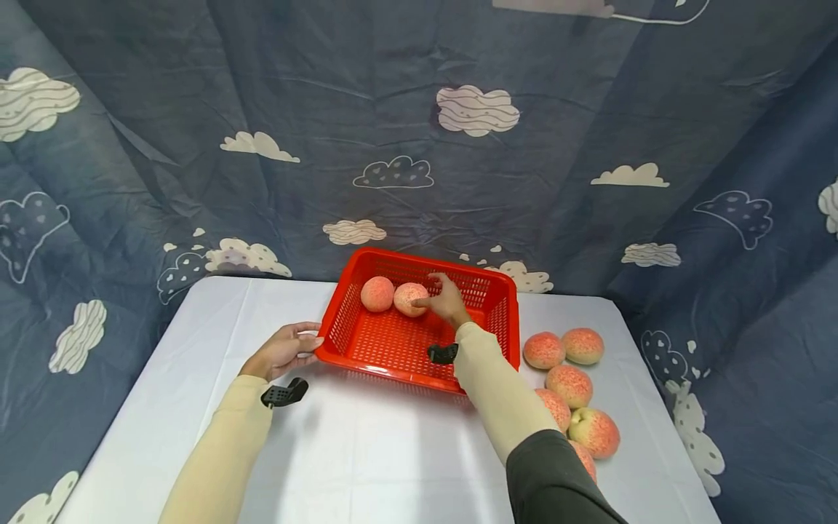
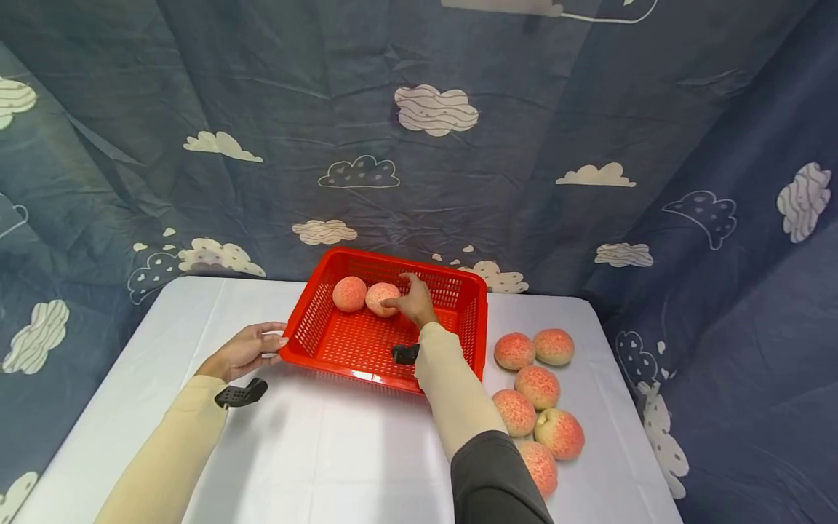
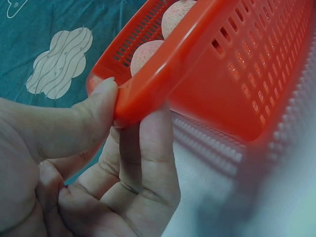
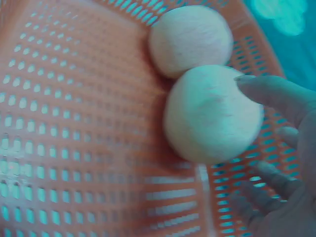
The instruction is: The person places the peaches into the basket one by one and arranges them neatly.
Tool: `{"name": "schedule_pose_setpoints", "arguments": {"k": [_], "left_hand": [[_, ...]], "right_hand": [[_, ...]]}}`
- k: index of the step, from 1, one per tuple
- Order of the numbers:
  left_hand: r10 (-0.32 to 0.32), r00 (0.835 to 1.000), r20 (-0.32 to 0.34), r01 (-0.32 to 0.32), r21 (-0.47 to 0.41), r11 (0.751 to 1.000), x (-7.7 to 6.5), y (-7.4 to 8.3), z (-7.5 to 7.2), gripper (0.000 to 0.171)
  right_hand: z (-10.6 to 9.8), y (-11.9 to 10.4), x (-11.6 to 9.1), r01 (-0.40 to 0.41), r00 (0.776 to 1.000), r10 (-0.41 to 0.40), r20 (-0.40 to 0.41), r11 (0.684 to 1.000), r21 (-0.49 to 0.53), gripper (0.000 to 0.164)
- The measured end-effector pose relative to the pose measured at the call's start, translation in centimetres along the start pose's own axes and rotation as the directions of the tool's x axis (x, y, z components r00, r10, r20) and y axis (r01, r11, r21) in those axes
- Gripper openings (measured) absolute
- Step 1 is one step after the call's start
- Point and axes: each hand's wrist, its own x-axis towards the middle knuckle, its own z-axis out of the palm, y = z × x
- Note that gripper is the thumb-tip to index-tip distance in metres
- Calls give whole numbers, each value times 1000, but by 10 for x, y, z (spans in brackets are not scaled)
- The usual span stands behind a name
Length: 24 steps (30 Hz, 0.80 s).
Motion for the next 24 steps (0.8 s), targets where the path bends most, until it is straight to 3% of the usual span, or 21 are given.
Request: {"name": "schedule_pose_setpoints", "arguments": {"k": [8, 18, 24], "left_hand": [[0, 1000, 6, 0, 13, 1000, -3, 3, 3, 53], [3, 1000, 8, -3, 9, 1000, -2, 2, 7, 52], [5, 1000, 13, -5, 9, 1000, -2, -1, 6, 52]], "right_hand": [[-31, -15, -15, -1, 990, 5, 141, 1000, -28, 67], [-60, -20, -46, 53, 975, -42, 219, 998, -44, 62], [-76, -11, -63, 123, 968, -117, 222, 992, -15, 55]]}}
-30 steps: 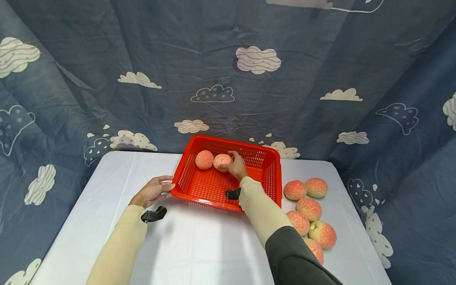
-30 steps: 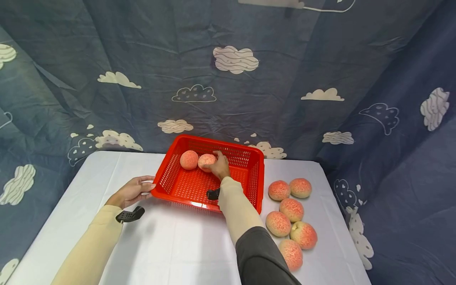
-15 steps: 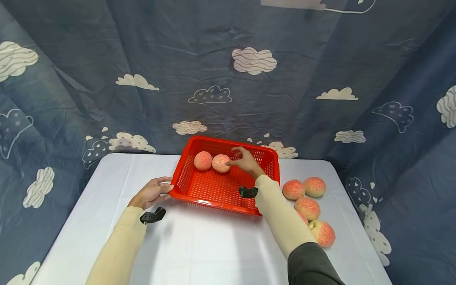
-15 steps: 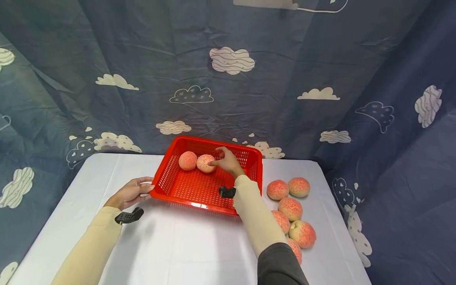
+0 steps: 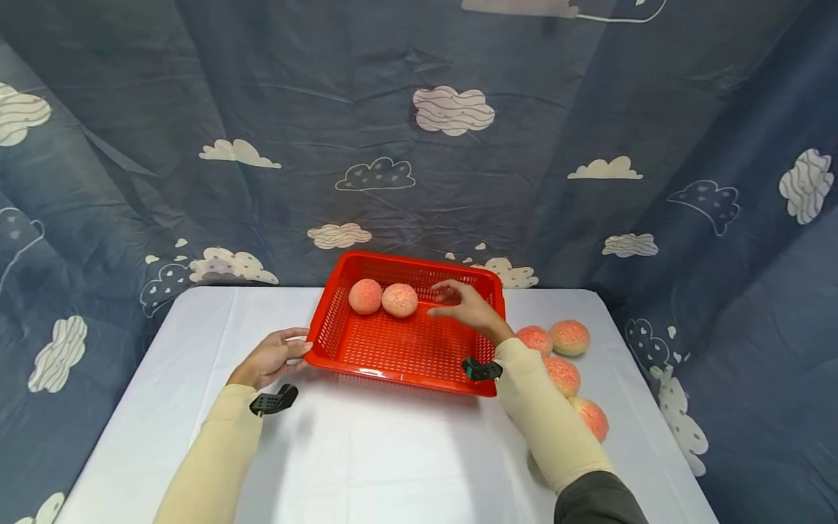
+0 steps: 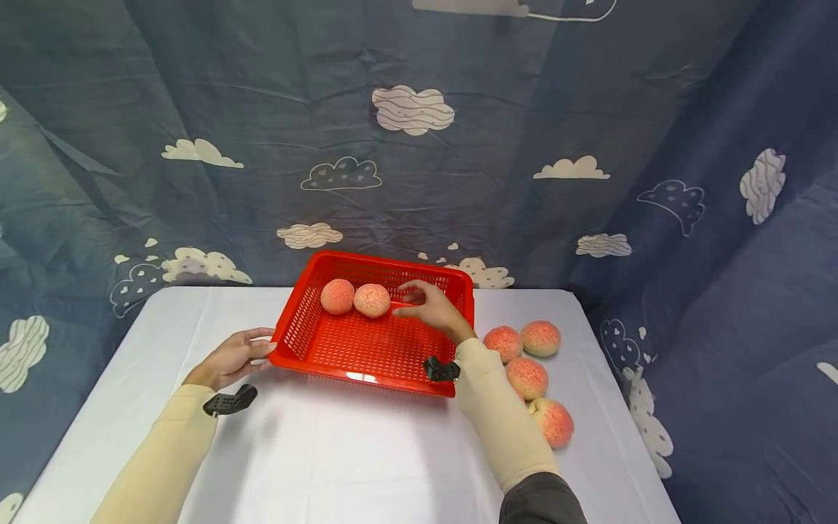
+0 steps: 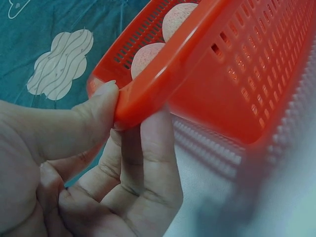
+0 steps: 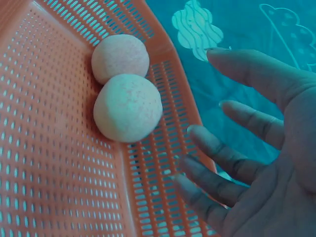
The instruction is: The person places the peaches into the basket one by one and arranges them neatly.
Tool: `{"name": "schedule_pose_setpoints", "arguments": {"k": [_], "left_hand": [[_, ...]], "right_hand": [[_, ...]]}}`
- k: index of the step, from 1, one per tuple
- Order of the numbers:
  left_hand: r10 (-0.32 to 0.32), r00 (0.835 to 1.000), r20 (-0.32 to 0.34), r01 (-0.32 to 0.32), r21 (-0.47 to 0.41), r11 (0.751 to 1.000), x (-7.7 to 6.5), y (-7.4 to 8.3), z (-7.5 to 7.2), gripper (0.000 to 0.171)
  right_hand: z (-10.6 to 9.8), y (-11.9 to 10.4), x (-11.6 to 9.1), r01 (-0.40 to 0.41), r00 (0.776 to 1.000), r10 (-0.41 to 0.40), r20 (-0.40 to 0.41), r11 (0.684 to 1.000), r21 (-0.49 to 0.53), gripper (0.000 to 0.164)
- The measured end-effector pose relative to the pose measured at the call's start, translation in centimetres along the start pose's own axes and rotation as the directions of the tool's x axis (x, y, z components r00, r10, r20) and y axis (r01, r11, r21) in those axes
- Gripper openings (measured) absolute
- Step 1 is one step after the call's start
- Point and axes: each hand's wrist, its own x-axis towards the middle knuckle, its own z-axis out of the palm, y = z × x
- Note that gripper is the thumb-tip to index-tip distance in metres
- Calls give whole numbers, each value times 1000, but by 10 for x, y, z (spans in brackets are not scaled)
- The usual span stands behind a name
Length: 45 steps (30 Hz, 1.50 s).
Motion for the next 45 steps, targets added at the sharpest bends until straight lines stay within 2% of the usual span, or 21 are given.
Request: {"name": "schedule_pose_setpoints", "arguments": {"k": [8, 15, 23, 27, 32, 35, 41, 45], "left_hand": [[0, 1000, 16, 1, -26, 1000, 1, -2, 5, 53], [1, 1000, 12, 0, -22, 1000, -2, 1, 1, 56], [3, 1000, 10, -3, -26, 1000, -3, 1, -1, 56], [14, 1000, 17, -13, -30, 999, -1, 0, 0, 54], [22, 1000, 18, -22, -29, 999, -1, -1, 1, 53], [20, 1000, 20, -19, -31, 999, -1, -1, 1, 53], [14, 1000, 1, -14, -12, 1000, -2, 0, 1, 54], [10, 1000, -2, -10, -11, 1000, -3, 1, 1, 52]], "right_hand": [[-19, 22, -35, 93, 996, -91, -18, 991, 91, 50], [-35, 37, -63, 153, 988, -147, -43, 962, 226, 50], [-62, 56, -97, 191, 974, -172, -147, 973, 133, 51], [-77, 76, -118, 211, 961, -192, -199, 974, 82, 46], [-92, 103, -148, 212, 951, -179, -253, 972, 106, 45], [-96, 117, -167, 173, 949, -135, -284, 978, 115, 47], [-96, 146, -196, 61, 928, -45, -370, 998, 33, 49], [-94, 161, -207, -44, 930, 51, -365, 999, 30, 53]]}}
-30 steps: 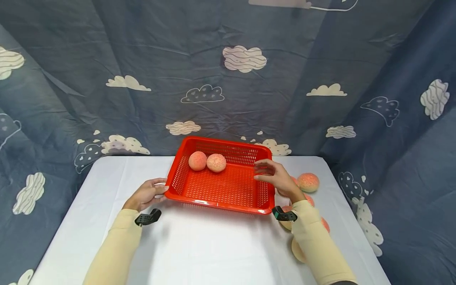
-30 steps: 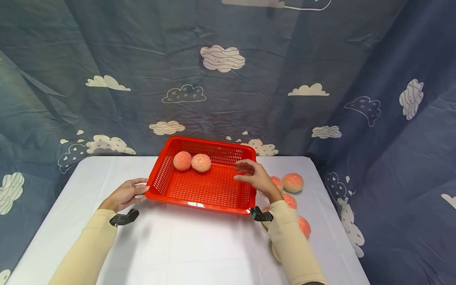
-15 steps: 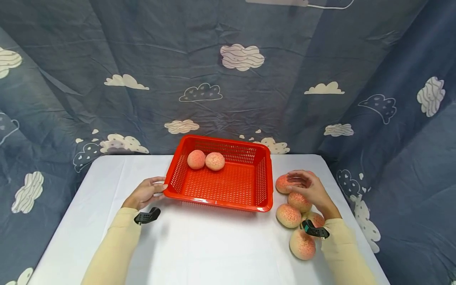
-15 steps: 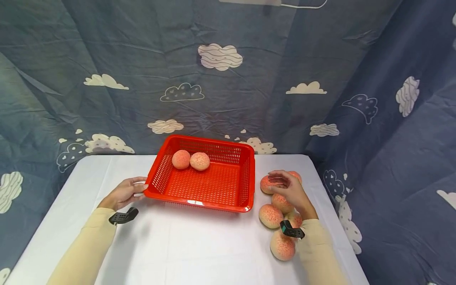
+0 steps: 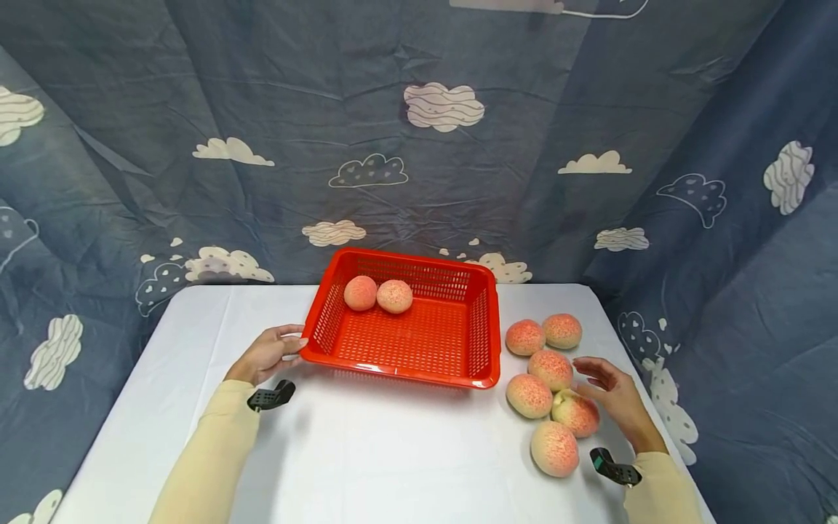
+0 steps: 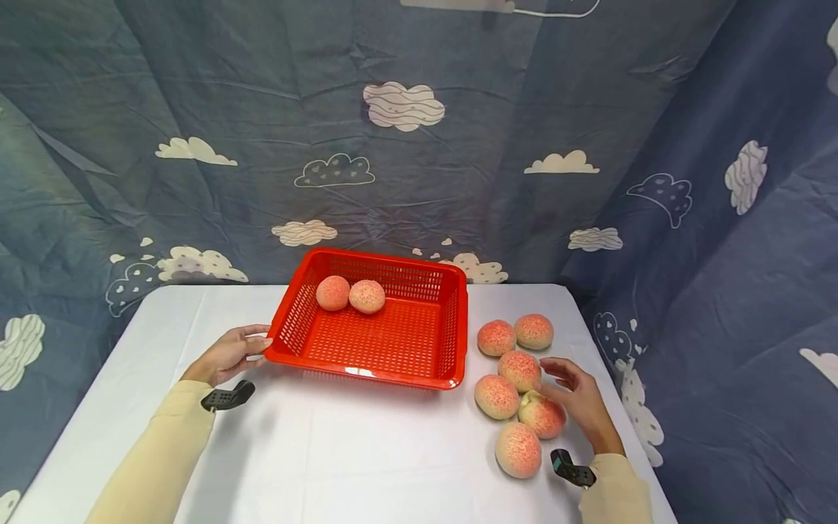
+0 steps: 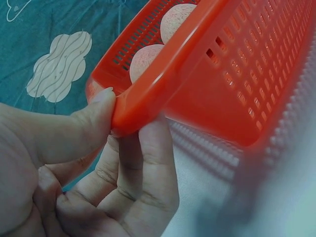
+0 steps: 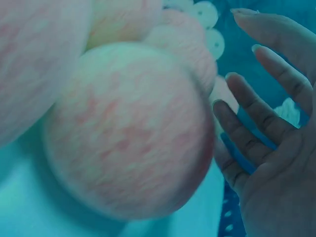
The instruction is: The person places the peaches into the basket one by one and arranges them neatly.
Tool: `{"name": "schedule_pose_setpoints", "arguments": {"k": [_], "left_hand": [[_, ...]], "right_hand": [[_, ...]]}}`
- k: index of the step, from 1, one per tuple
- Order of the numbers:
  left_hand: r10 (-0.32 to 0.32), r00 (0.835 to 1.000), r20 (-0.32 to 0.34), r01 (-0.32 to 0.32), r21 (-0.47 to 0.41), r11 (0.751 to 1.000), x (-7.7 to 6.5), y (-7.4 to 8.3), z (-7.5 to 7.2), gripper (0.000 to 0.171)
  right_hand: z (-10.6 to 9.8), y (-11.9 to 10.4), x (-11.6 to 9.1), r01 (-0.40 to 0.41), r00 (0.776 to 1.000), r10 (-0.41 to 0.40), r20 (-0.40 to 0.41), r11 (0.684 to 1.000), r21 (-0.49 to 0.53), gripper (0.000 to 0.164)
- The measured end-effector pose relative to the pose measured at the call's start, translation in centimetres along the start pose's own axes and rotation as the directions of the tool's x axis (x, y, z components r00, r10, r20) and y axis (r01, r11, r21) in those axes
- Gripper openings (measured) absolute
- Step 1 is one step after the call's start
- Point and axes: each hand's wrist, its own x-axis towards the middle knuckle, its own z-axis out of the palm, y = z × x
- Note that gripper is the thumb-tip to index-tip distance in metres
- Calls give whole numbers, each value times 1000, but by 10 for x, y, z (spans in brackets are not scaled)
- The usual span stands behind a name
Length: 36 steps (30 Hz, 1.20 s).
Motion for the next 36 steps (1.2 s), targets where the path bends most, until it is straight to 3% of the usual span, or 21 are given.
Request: {"name": "schedule_pose_setpoints", "arguments": {"k": [6, 15, 24, 31, 36], "left_hand": [[1, 1000, 7, -1, -14, 1000, -1, 1, 2, 53], [11, 1000, 20, -11, -24, 1000, -1, 0, 3, 54], [4, 1000, 18, -3, -33, 999, -2, 1, 1, 55], [6, 1000, 21, -5, -40, 999, -2, 1, 1, 55], [9, 1000, 25, -8, -39, 999, -3, 2, 2, 54]], "right_hand": [[4, 16, -8, -185, 982, 186, 22, 982, -26, 63], [10, 25, -24, -341, 936, 341, 86, 940, -16, 78], [13, 26, -31, -325, 939, 324, 117, 946, -13, 87], [15, 24, -30, -337, 941, 338, 13, 941, -38, 90], [14, 24, -31, -327, 944, 327, -53, 945, -1, 92]]}}
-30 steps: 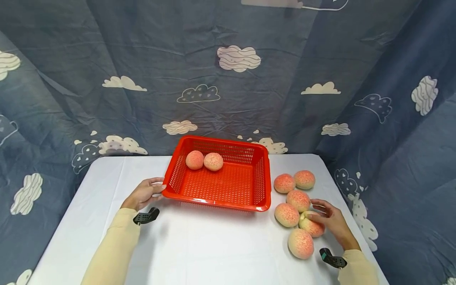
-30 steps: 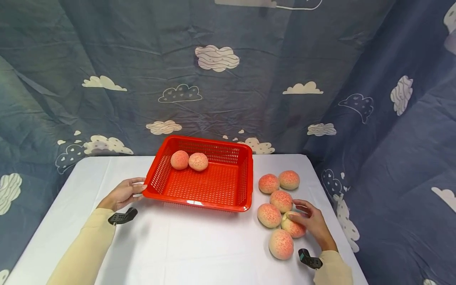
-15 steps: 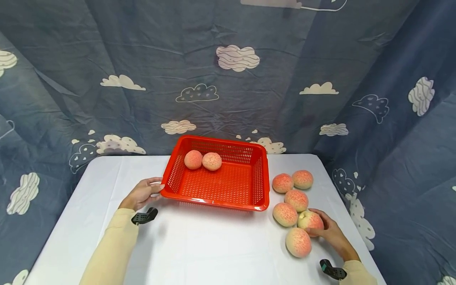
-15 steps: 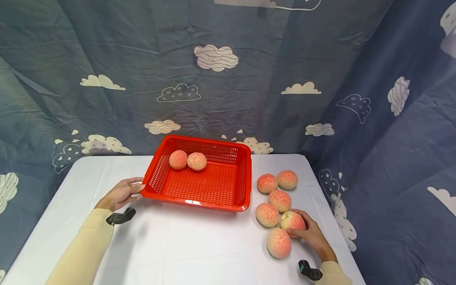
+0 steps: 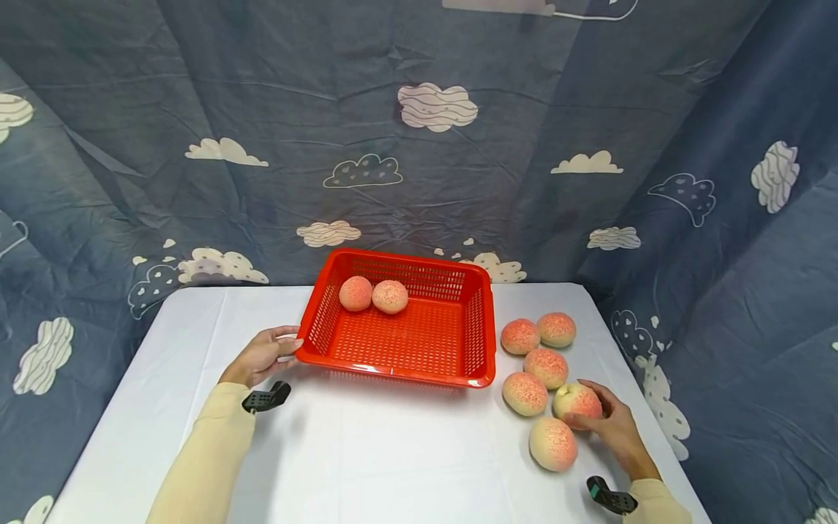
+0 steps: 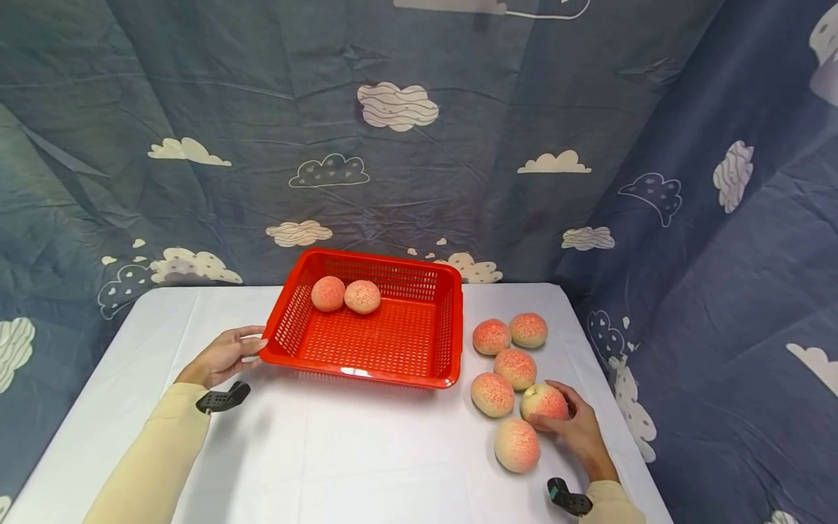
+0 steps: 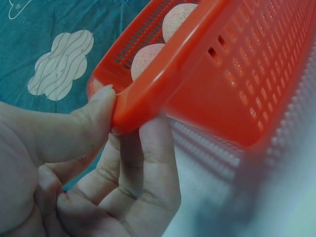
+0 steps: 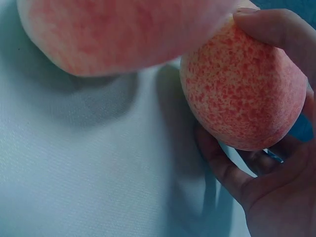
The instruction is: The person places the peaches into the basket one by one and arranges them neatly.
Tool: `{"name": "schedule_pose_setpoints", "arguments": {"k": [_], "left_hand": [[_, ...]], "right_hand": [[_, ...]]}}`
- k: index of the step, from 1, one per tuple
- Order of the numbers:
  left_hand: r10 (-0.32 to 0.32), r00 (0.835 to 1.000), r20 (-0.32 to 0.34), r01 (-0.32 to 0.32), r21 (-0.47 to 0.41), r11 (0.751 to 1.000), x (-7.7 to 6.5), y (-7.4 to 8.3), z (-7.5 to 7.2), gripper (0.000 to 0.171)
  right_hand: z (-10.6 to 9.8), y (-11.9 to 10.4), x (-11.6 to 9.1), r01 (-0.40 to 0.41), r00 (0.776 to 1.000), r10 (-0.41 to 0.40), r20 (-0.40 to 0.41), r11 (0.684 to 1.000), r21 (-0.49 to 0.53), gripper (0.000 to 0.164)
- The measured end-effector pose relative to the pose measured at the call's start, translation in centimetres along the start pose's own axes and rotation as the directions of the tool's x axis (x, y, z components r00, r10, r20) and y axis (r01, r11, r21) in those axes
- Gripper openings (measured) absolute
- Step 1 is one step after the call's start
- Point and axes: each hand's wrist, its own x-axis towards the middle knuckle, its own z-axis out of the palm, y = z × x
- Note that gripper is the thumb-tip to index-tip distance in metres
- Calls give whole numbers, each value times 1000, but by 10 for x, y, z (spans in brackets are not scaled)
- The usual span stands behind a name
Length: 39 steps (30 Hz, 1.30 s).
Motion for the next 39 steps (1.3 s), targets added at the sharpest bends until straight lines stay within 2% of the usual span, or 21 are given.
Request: {"name": "schedule_pose_setpoints", "arguments": {"k": [8, 11, 17, 22, 33, 39], "left_hand": [[-4, 1000, -4, 4, 8, 1000, 1, 1, 0, 53], [-6, 1000, -4, 6, 8, 1000, 2, 1, 1, 53], [-9, 1000, -7, 9, 10, 1000, 1, 2, 2, 53], [-8, 1000, -11, 8, 16, 1000, 1, 2, 2, 54], [-1, 1000, -4, 1, 31, 1000, 0, 0, 0, 54], [-2, 1000, -7, 2, 35, 999, 1, -1, -1, 55]], "right_hand": [[-6, 13, 8, 50, 996, -52, -69, 998, -38, 89], [-8, 12, 10, 66, 996, -68, -52, 997, -36, 90], [-8, -10, 3, 67, 996, -66, -63, 998, 12, 85], [-10, -29, 5, 152, 987, -152, -52, 988, 7, 81], [-2, -68, 29, 315, 949, -315, -8, 949, 3, 78], [9, -88, 47, 347, 937, -348, 18, 936, 55, 76]]}}
